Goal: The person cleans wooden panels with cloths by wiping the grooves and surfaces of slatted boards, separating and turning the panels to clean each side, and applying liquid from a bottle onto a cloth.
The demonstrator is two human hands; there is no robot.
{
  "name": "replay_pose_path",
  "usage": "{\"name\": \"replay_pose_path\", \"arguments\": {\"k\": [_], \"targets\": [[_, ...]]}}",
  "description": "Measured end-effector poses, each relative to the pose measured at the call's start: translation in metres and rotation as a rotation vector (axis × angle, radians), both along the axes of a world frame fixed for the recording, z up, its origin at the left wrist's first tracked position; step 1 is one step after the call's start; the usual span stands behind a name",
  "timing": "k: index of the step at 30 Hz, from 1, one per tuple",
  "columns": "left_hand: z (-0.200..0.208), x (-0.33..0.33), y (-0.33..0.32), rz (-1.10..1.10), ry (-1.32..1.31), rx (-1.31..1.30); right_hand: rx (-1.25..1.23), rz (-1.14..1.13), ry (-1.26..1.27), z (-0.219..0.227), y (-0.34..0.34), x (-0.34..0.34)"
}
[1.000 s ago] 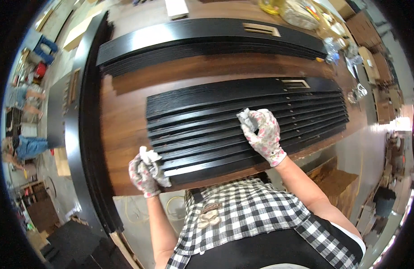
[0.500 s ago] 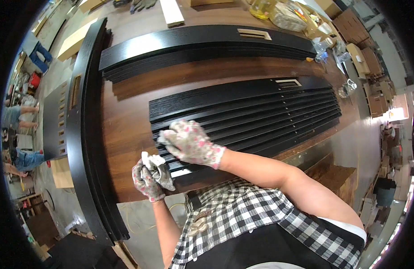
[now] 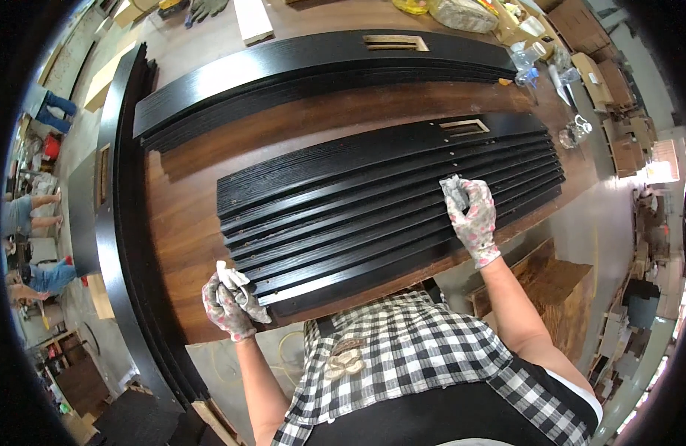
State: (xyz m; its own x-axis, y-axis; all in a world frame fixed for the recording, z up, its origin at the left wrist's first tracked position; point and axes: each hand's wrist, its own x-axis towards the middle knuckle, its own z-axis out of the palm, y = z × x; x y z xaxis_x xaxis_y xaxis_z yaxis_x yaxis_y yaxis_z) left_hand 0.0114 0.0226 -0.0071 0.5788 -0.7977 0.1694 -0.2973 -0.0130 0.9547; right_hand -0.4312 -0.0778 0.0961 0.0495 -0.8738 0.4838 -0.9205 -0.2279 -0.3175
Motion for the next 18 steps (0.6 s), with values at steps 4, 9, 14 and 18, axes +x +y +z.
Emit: {"name": "replay_pose_path", "arguments": {"k": [4, 9, 14, 18], "targets": [[-0.011, 0.001, 0.004, 0.001, 0.152, -0.116, 0.025, 0.165, -0.050, 0.001, -0.001, 0.058], [-0.021, -0.020, 0.014, 0.155, 0.372, -0.183, 0.117, 0.445, -0.040, -0.011, -0.006, 0.139], [0.001, -0.029, 0.019, 0.082, 0.151, -0.102, 0.254, 0.733, 0.034, -0.005, -0.005, 0.236], [0.000, -0.032, 0.017, 0.054, 0.186, -0.146, 0.345, 0.891, -0.091, -0.005, -0.012, 0.274]]}}
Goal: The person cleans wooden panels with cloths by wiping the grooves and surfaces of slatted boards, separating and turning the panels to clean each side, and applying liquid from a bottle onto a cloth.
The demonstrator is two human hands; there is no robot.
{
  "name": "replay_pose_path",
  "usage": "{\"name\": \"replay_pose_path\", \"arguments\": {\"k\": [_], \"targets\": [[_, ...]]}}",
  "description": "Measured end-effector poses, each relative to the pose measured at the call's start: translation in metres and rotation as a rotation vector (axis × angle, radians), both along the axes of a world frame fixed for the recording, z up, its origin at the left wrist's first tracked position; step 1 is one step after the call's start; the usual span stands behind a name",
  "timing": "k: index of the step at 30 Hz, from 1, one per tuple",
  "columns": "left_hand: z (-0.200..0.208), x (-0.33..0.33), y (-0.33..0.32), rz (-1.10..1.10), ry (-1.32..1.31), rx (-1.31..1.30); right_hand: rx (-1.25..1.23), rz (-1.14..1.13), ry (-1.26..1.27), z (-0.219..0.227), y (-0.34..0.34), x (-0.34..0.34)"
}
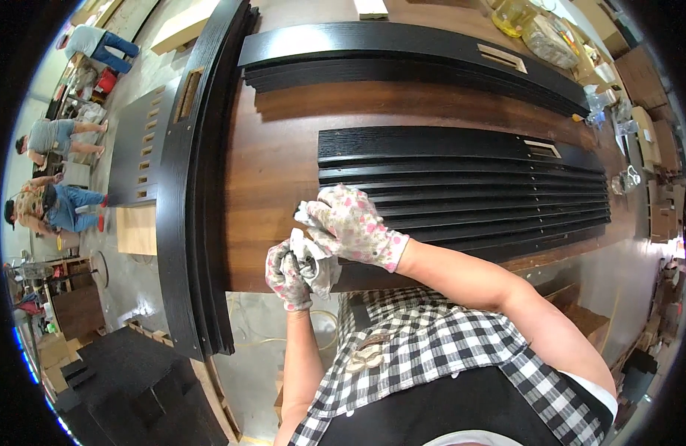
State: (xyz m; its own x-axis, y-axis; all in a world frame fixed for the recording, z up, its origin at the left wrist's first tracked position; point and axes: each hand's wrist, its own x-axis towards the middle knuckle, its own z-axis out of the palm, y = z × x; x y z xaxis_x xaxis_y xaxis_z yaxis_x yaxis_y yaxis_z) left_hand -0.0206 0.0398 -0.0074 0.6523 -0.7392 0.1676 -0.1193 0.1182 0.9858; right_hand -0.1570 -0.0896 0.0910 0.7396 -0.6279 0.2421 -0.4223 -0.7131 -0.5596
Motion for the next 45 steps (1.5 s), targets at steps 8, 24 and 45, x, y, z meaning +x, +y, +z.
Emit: {"name": "replay_pose_path", "arguments": {"k": [8, 24, 45], "targets": [[-0.005, 0.001, -0.005, -0.036, -0.086, -0.022, -0.248, -0.198, -0.041, -0.006, 0.002, -0.049], [-0.003, 0.002, -0.012, -0.171, 0.026, 0.042, -0.448, -0.725, 0.117, 0.023, 0.006, -0.230], [0.002, 0.025, -0.002, 0.185, 0.291, 0.153, -0.345, -0.856, 0.259, 0.033, -0.007, -0.378]]}}
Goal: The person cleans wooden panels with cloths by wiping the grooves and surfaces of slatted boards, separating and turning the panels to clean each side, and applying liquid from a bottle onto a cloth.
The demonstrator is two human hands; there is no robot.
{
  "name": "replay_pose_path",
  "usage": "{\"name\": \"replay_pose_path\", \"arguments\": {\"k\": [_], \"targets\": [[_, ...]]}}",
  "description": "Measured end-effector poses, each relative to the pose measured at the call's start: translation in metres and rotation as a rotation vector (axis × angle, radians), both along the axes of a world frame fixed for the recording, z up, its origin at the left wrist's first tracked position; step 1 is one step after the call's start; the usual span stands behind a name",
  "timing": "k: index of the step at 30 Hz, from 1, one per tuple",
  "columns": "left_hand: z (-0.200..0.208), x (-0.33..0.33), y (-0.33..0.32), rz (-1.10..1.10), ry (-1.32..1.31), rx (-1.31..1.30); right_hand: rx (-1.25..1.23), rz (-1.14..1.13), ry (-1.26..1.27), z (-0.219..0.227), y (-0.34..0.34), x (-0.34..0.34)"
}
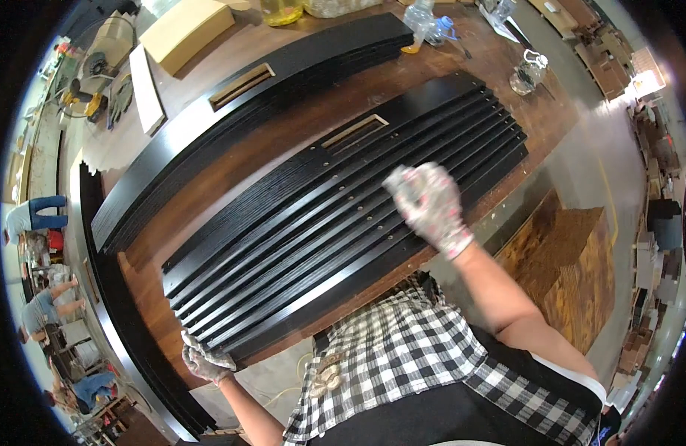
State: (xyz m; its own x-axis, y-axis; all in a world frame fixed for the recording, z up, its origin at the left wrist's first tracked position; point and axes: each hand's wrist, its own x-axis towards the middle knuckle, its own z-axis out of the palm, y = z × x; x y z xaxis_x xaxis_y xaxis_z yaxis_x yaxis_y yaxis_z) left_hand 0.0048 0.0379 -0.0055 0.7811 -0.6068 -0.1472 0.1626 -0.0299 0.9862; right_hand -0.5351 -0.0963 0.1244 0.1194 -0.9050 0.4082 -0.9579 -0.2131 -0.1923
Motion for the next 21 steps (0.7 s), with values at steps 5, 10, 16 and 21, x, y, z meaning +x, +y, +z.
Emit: {"name": "replay_pose_path", "arguments": {"k": [5, 10, 16, 21], "targets": [[-0.012, 0.035, -0.003, -0.084, -0.329, 0.165, -0.098, -0.065, -0.051, 0.003, -0.004, -0.046], [0.020, 0.029, -0.001, -0.280, -0.851, 0.684, -0.090, 0.092, -0.221, -0.007, 0.003, -0.011], [0.021, 0.044, -0.003, -0.464, -1.372, 1.116, -0.108, -0.324, -0.026, 0.015, -0.010, -0.168], [0.033, 0.068, 0.006, -0.454, -1.293, 1.097, 0.044, -0.010, -0.222, 0.012, -0.003, -0.107]]}}
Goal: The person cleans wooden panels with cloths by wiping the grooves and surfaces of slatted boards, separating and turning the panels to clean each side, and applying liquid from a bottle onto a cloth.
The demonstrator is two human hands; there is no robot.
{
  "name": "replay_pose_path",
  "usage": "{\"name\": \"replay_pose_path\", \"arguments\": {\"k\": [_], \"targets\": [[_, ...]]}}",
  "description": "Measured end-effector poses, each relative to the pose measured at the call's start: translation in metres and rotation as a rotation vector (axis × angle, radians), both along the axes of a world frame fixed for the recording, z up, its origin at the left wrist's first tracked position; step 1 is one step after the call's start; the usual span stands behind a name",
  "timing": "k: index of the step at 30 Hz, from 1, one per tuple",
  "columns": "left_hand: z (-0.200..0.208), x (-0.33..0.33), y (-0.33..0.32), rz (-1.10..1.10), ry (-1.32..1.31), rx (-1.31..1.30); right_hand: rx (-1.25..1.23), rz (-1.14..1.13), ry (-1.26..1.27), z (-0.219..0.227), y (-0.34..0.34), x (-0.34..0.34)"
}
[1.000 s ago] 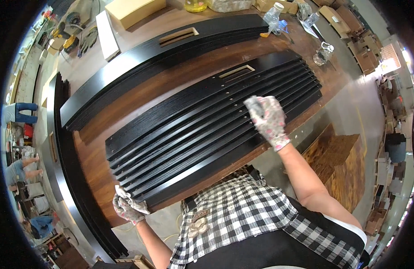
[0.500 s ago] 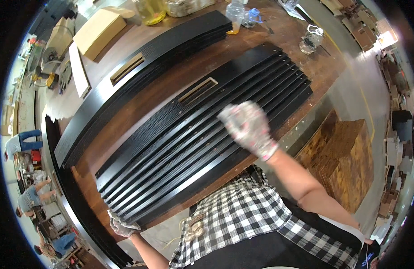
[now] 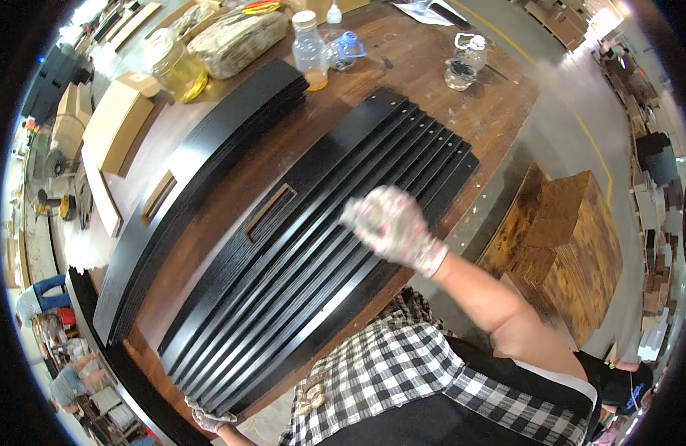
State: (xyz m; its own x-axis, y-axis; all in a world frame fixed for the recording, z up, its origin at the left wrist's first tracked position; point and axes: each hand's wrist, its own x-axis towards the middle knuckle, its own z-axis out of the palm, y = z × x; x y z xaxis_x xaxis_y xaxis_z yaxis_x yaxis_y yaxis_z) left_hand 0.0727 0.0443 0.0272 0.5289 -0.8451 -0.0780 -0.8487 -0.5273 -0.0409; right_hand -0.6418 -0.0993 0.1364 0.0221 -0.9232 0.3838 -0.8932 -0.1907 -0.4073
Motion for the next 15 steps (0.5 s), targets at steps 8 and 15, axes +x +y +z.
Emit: {"name": "replay_pose_path", "arguments": {"k": [8, 15], "targets": [[0.008, -0.022, -0.003, 0.020, 0.021, -0.112, 0.139, -0.389, 0.348, 0.021, -0.024, -0.143], [-0.003, -0.009, 0.001, 0.227, 0.390, -0.320, -0.053, -0.486, 0.107, 0.003, -0.031, -0.165]]}}
